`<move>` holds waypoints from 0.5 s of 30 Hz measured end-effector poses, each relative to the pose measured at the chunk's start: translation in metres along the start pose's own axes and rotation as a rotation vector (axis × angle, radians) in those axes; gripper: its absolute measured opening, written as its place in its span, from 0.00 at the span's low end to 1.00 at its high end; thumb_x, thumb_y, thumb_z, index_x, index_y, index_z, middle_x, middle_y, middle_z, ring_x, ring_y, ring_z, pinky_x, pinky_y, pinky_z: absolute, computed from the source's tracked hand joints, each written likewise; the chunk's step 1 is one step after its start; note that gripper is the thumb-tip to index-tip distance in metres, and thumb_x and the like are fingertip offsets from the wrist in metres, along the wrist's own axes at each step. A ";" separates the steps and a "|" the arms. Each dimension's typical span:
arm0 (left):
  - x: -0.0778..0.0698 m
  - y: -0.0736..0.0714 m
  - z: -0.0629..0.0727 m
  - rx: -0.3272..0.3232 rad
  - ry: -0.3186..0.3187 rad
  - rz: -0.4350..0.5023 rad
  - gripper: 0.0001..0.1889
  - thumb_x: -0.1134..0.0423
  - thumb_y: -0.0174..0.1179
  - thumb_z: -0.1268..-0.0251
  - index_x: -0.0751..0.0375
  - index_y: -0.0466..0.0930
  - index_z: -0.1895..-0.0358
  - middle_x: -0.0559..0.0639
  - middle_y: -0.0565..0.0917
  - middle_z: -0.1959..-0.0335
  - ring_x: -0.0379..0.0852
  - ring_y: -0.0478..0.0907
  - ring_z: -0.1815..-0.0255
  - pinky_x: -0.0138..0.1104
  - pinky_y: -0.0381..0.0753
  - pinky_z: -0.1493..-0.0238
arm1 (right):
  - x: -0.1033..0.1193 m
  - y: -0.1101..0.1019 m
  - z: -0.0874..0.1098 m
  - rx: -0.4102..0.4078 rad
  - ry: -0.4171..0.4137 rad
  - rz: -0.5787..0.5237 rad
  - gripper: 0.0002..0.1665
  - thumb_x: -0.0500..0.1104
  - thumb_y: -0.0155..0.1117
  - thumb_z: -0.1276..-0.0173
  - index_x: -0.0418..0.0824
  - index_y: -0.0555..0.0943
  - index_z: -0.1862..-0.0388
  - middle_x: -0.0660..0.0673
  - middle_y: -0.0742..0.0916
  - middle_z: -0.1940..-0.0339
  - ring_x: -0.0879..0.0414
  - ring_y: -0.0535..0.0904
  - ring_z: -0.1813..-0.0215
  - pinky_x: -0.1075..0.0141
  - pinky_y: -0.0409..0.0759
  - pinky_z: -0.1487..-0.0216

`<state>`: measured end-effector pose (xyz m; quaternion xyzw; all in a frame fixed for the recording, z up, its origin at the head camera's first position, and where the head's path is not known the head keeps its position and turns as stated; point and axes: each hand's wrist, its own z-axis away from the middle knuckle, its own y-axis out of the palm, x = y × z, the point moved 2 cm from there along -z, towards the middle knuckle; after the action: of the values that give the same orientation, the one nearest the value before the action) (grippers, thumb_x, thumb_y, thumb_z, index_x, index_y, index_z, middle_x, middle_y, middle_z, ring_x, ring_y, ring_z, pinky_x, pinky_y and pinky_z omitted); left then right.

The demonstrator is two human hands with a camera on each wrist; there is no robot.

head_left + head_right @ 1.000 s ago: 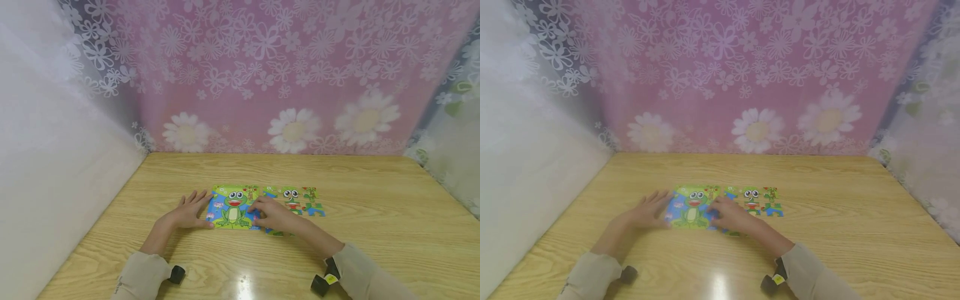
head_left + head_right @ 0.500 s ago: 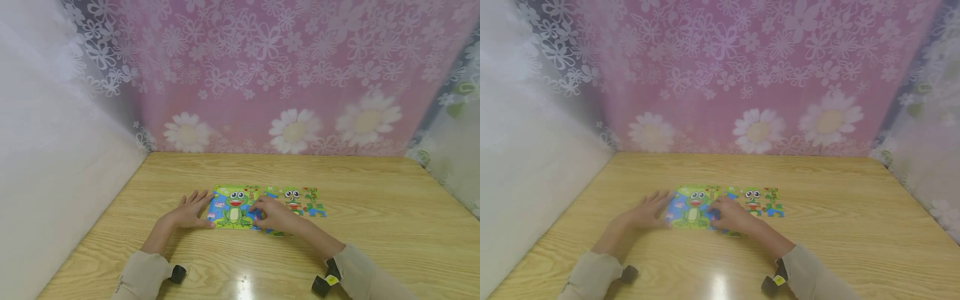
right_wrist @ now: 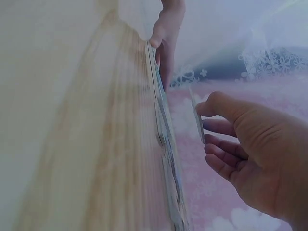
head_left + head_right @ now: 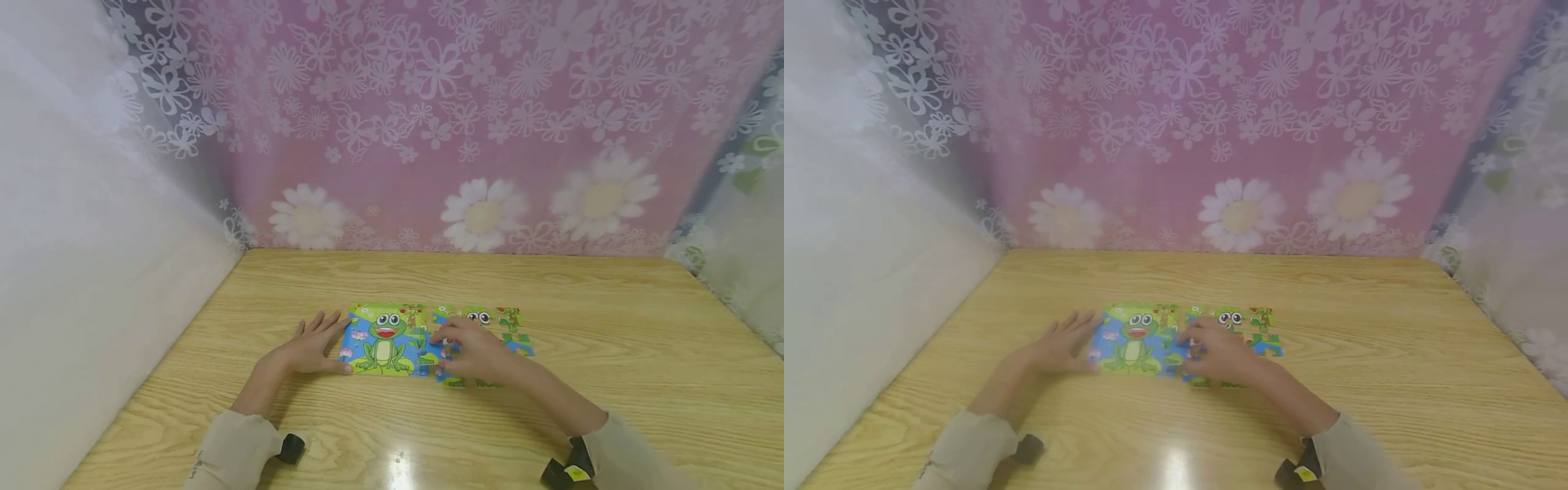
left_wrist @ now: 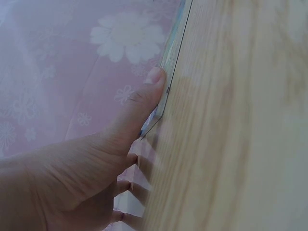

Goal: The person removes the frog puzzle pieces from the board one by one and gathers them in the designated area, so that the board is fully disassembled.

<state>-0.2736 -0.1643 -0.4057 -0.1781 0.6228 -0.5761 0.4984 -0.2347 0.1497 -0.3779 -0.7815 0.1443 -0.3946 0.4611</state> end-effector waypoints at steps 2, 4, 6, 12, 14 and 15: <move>-0.001 0.000 0.001 -0.002 0.001 -0.001 0.52 0.35 0.60 0.50 0.53 0.44 0.26 0.57 0.40 0.27 0.60 0.29 0.30 0.59 0.27 0.38 | -0.004 -0.006 0.008 -0.026 -0.014 -0.009 0.15 0.38 0.69 0.46 0.41 0.81 0.57 0.50 0.78 0.56 0.53 0.73 0.57 0.62 0.76 0.62; -0.002 -0.001 0.001 -0.004 0.003 -0.003 0.52 0.35 0.60 0.50 0.53 0.44 0.26 0.57 0.41 0.27 0.60 0.30 0.30 0.59 0.28 0.38 | -0.007 -0.012 0.016 -0.037 -0.019 -0.011 0.15 0.36 0.68 0.46 0.40 0.81 0.57 0.49 0.78 0.56 0.51 0.73 0.57 0.62 0.77 0.63; -0.003 -0.001 0.002 -0.005 0.005 -0.002 0.52 0.36 0.60 0.50 0.54 0.45 0.26 0.58 0.41 0.27 0.60 0.30 0.30 0.59 0.28 0.38 | -0.011 -0.019 0.025 -0.030 -0.006 -0.021 0.15 0.36 0.68 0.45 0.40 0.81 0.56 0.48 0.77 0.55 0.51 0.74 0.56 0.60 0.77 0.61; -0.004 -0.002 0.002 -0.003 0.007 0.000 0.51 0.36 0.61 0.49 0.54 0.44 0.26 0.58 0.41 0.27 0.61 0.30 0.30 0.60 0.28 0.39 | -0.021 -0.036 0.050 -0.031 0.055 0.011 0.16 0.38 0.69 0.44 0.44 0.81 0.55 0.50 0.77 0.53 0.52 0.74 0.53 0.57 0.77 0.58; -0.004 -0.002 0.003 -0.004 0.006 0.003 0.51 0.36 0.61 0.49 0.54 0.44 0.26 0.58 0.41 0.27 0.61 0.30 0.30 0.59 0.27 0.38 | -0.024 -0.040 0.056 -0.049 0.049 0.018 0.16 0.37 0.69 0.45 0.44 0.81 0.56 0.52 0.77 0.55 0.52 0.74 0.54 0.57 0.77 0.58; -0.004 -0.002 0.003 -0.004 0.005 0.001 0.51 0.36 0.61 0.49 0.54 0.44 0.26 0.58 0.41 0.27 0.61 0.30 0.30 0.59 0.28 0.38 | -0.026 -0.041 0.059 -0.057 0.046 0.024 0.16 0.36 0.69 0.46 0.43 0.81 0.57 0.53 0.77 0.56 0.53 0.75 0.55 0.57 0.77 0.59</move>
<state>-0.2701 -0.1628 -0.4020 -0.1772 0.6256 -0.5749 0.4967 -0.2130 0.2228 -0.3715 -0.7831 0.1753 -0.4030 0.4400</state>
